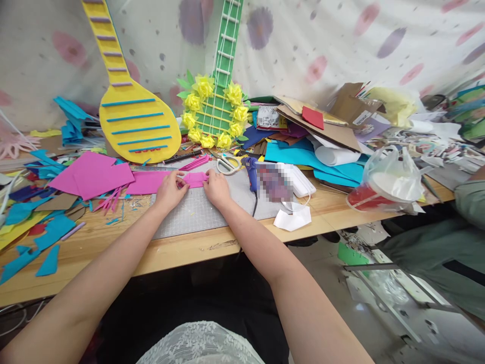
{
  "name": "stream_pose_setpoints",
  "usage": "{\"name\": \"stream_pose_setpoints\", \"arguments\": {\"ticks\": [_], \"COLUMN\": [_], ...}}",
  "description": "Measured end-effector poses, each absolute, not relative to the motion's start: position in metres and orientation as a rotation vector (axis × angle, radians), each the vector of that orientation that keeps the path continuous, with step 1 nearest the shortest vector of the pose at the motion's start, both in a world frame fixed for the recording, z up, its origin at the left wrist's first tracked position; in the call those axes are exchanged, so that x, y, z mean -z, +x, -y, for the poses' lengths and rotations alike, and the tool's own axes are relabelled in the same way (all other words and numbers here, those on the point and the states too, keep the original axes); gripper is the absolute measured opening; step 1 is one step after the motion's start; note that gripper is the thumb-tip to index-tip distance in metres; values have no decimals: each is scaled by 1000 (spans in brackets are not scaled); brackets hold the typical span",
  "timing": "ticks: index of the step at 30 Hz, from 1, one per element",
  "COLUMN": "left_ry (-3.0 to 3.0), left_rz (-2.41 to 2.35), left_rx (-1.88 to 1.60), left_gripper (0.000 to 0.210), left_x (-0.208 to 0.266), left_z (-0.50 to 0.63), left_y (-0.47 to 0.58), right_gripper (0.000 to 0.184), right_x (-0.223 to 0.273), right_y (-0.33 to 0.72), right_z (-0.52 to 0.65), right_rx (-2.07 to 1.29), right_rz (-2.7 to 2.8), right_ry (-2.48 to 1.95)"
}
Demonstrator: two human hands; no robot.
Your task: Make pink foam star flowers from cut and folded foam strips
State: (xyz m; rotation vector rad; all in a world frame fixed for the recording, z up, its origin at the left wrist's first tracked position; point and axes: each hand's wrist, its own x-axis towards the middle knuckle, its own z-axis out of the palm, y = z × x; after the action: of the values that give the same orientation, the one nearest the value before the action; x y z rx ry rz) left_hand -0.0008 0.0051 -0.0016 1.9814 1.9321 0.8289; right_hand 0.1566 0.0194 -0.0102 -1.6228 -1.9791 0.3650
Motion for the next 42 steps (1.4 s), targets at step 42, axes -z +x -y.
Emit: {"name": "stream_pose_setpoints", "arguments": {"ticks": [42], "left_ry": [2277], "left_rz": [-2002], "left_rx": [-670], "left_gripper": [15], "left_x": [3], "left_z": [-7], "left_y": [8], "right_gripper": [24], "right_x": [8], "right_y": [150], "right_z": [-11], "right_rx": [30], "right_rz": [2235], "right_ry": [-1730]}}
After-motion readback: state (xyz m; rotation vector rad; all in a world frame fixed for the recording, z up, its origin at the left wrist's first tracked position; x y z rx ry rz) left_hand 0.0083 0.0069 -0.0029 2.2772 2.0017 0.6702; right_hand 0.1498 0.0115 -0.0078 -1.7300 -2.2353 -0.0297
